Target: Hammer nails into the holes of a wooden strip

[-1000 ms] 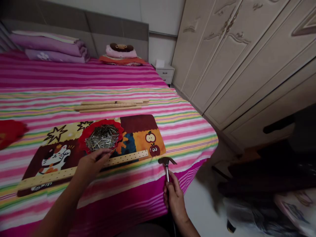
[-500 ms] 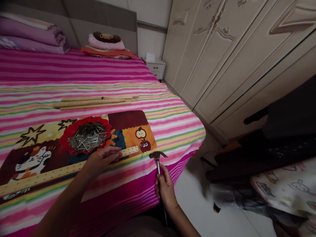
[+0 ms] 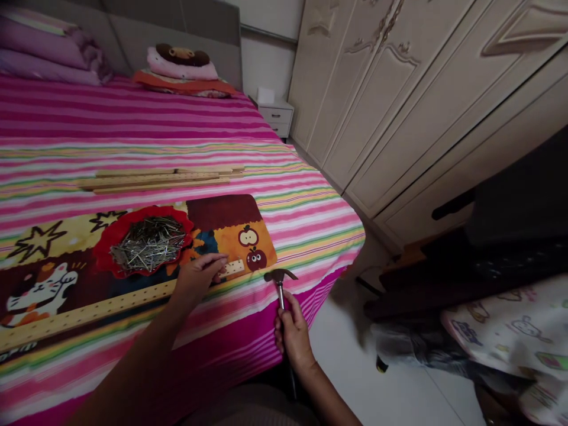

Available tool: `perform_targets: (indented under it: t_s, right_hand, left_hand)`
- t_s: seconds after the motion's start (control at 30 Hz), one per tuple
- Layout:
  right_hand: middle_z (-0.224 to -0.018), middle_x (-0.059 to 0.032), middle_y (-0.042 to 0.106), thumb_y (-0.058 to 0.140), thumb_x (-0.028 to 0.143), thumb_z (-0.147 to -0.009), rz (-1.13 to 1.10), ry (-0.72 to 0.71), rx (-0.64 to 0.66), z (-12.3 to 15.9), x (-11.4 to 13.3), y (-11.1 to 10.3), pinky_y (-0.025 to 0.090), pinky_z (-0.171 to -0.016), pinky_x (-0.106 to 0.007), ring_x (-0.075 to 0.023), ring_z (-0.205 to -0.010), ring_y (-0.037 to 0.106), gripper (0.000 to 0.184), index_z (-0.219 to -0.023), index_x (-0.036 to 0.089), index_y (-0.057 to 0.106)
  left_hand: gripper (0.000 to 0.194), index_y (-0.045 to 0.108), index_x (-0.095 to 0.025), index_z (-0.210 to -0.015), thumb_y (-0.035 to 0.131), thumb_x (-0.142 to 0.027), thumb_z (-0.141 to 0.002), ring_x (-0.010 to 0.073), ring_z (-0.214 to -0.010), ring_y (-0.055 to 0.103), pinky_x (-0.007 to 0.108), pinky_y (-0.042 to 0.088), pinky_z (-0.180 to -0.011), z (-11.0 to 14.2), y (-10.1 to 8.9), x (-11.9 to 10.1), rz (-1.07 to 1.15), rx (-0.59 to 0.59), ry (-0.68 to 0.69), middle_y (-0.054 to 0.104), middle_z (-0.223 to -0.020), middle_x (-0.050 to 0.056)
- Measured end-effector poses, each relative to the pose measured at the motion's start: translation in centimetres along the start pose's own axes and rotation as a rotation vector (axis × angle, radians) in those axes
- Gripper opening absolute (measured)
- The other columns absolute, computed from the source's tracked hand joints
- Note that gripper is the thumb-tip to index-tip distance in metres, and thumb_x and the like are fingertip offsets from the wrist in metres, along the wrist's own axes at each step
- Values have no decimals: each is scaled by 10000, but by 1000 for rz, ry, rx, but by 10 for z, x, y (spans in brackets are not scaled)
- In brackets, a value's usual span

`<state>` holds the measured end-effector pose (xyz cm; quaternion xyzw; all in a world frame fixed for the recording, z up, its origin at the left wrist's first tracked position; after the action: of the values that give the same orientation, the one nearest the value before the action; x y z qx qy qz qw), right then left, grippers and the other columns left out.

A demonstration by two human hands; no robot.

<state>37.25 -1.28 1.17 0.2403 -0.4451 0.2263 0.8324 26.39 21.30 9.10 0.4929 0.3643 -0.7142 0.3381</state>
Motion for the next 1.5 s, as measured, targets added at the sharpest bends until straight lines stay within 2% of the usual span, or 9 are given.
perform_targets:
  t_s: [0.2, 0.33, 0.6, 0.77, 0.93, 1.0, 1.1, 1.33, 1.5]
  right_hand:
    - [-528, 106, 471, 552, 382, -761, -5, -10, 1, 0, 1, 0, 237, -271, -123, -48, -314, 332, 550, -1272, 246, 400]
    - [-529, 107, 471, 550, 381, -763, -11, -17, 0, 0, 1, 0, 240, -271, -124, -46, -312, 328, 540, -1264, 240, 406]
    - [-525, 108, 472, 550, 376, -762, -13, -8, -1, 0, 0, -1, 237, -271, -125, -46, -311, 326, 534, -1256, 234, 405]
    - [-529, 106, 474, 563, 392, -758, -19, -17, -5, 1, 1, -1, 236, -274, -125, -45, -310, 331, 566, -1278, 237, 401]
    - [-527, 103, 473, 572, 409, -753, 23, -18, -34, 3, 1, 0, 241, -287, -136, -45, -314, 333, 617, -1315, 217, 402]
    - [-532, 97, 470, 571, 423, -757, 40, -34, -41, 8, 8, 2, 251, -297, -142, -47, -327, 341, 633, -1327, 204, 405]
    - [-558, 85, 471, 568, 434, -770, 69, -74, -11, 19, 31, 12, 266, -308, -149, -52, -356, 360, 633, -1339, 202, 415]
    - [-602, 62, 499, 496, 388, -835, 279, -191, 220, 33, 99, 59, 293, -346, -172, -68, -397, 385, 539, -1348, 230, 452]
    - [-569, 56, 467, 500, 306, -841, 508, -386, 296, 24, 112, 77, 335, -461, -198, -85, -484, 394, 450, -1281, 226, 552]
  left_hand:
    - [261, 710, -177, -836, 594, -351, -680, 84, -479, 529, 203, 425, -446, -4, 5, 2, -17, 24, 39, 632, -651, 0]
    - [242, 714, -196, -829, 578, -353, -703, 101, -550, 571, 203, 431, -454, -4, 7, -3, -85, 15, 123, 661, -740, 17]
    - [208, 715, -229, -833, 535, -316, -774, 119, -653, 619, 262, 493, -679, -3, 6, -15, -314, 4, 357, 691, -814, 8]
    - [201, 707, -234, -838, 529, -311, -788, 130, -723, 623, 275, 486, -737, -5, 10, -13, -370, 21, 418, 693, -836, 4]
    - [182, 691, -226, -804, 528, -307, -805, 132, -783, 614, 253, 470, -750, -1, 13, -13, -438, -12, 489, 670, -818, 4]
    - [176, 682, -219, -779, 525, -291, -811, 132, -780, 605, 250, 464, -746, 1, 16, -13, -467, -20, 522, 652, -799, 8]
    - [190, 669, -212, -758, 503, -273, -830, 134, -779, 591, 254, 455, -743, 3, 21, -12, -510, -14, 563, 632, -787, 14]
    - [196, 647, -206, -766, 475, -251, -847, 131, -769, 570, 247, 439, -724, 5, 23, -10, -534, -11, 615, 604, -774, 17]
    - [198, 633, -201, -739, 471, -248, -843, 131, -739, 548, 246, 430, -699, 3, 23, -6, -569, 7, 584, 581, -756, 18]
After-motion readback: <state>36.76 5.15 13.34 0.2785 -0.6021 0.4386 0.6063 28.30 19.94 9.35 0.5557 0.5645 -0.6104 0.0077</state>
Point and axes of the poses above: each hand's wrist, its own z-axis away from the middle knuckle, its own y-axis out of the palm, x = y × z, the point moved 7 cm from there along -z, towards the middle knuckle
